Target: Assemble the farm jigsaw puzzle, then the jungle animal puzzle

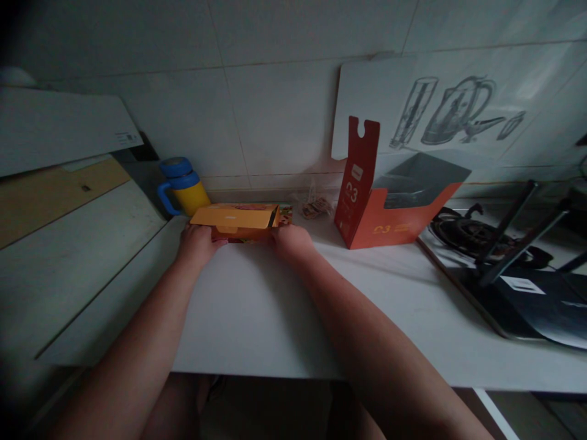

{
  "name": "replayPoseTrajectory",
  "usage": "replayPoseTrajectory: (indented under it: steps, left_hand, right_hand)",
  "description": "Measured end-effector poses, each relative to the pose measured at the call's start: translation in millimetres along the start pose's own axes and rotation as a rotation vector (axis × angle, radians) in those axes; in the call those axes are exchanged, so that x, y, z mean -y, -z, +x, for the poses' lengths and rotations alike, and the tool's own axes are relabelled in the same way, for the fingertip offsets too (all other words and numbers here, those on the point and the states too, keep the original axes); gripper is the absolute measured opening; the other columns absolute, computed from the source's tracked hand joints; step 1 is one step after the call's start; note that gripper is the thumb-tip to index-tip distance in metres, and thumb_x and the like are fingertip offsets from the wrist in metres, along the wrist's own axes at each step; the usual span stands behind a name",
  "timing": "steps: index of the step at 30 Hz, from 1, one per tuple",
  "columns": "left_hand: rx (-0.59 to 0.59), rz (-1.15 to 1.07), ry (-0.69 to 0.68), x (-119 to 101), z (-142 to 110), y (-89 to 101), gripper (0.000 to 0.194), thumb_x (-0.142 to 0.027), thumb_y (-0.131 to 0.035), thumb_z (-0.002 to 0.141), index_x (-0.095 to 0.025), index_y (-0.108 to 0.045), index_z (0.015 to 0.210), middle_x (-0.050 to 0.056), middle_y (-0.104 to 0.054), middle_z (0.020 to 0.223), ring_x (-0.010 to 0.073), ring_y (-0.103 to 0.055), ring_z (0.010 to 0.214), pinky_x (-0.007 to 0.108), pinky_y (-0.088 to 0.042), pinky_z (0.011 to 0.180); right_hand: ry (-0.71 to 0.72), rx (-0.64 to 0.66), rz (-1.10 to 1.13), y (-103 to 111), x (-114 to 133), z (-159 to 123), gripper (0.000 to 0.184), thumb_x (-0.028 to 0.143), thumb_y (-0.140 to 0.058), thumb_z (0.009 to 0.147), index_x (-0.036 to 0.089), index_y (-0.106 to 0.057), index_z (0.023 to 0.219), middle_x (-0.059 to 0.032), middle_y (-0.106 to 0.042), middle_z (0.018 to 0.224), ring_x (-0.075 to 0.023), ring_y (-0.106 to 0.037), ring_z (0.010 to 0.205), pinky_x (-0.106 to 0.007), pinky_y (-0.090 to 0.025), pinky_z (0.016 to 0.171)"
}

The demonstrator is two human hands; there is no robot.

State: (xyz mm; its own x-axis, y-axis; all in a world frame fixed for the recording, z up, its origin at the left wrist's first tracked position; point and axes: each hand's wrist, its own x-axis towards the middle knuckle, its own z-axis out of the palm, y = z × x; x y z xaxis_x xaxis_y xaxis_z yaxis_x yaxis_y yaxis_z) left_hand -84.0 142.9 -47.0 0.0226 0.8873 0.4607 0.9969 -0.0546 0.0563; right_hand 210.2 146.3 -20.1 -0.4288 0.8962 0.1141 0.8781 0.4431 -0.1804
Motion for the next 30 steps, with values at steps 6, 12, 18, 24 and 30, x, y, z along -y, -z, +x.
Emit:
replayPoseTrajectory:
  steps: [6,12,18,24,30]
  left_hand:
    - [-0.064,-0.088,-0.006,-7,-1,0.6,0.047,-0.035,-0.081,0.083,-0.012,-0.071,0.123,0.022,-0.066,0.125,0.0414,-0.057,0.132,0.051,-0.047,0.116]
    - [-0.143,-0.249,-0.14,-14,-1,0.9,0.023,-0.018,-0.066,0.092,-0.022,-0.077,0.112,0.014,-0.062,0.13,0.0314,-0.06,0.127,0.046,-0.048,0.116]
    - [-0.187,-0.246,-0.117,-15,0,5.1,0.02,-0.017,-0.065,0.094,-0.025,-0.078,0.108,0.011,-0.067,0.117,0.0294,-0.062,0.114,0.046,-0.052,0.106]
    - [-0.104,-0.322,-0.121,-19,2,0.7,0.019,-0.017,-0.065,0.095,-0.022,-0.074,0.111,0.008,-0.072,0.099,0.0265,-0.067,0.098,0.04,-0.055,0.095]
    - [-0.107,-0.393,-0.173,-27,2,0.1,0.024,-0.021,-0.066,0.097,-0.023,-0.069,0.121,0.007,-0.072,0.103,0.0255,-0.067,0.101,0.04,-0.054,0.098]
  right_hand:
    - [0.304,-0.326,0.116,2,3,-7,0.043,0.05,-0.049,0.111,0.019,-0.07,0.131,-0.0158,-0.074,0.126,-0.0293,-0.065,0.119,-0.039,-0.049,0.104]
    - [0.306,-0.504,0.129,4,7,14,0.062,0.042,-0.053,0.108,0.015,-0.044,0.163,-0.0192,-0.051,0.163,-0.0352,-0.048,0.145,-0.049,-0.042,0.118]
    - [0.004,-0.612,0.162,16,-7,53,0.064,0.042,-0.045,0.109,0.009,-0.038,0.164,-0.0244,-0.037,0.172,-0.0371,-0.046,0.149,-0.05,-0.043,0.117]
    - [-0.296,-0.478,0.093,18,-51,52,0.044,0.041,-0.051,0.107,0.016,-0.063,0.141,-0.0216,-0.048,0.16,-0.034,-0.051,0.141,-0.045,-0.04,0.116]
    - [-0.41,-0.421,0.073,23,-73,44,0.051,0.043,-0.055,0.104,0.017,-0.061,0.147,-0.0272,-0.051,0.151,-0.0376,-0.06,0.126,-0.046,-0.046,0.1]
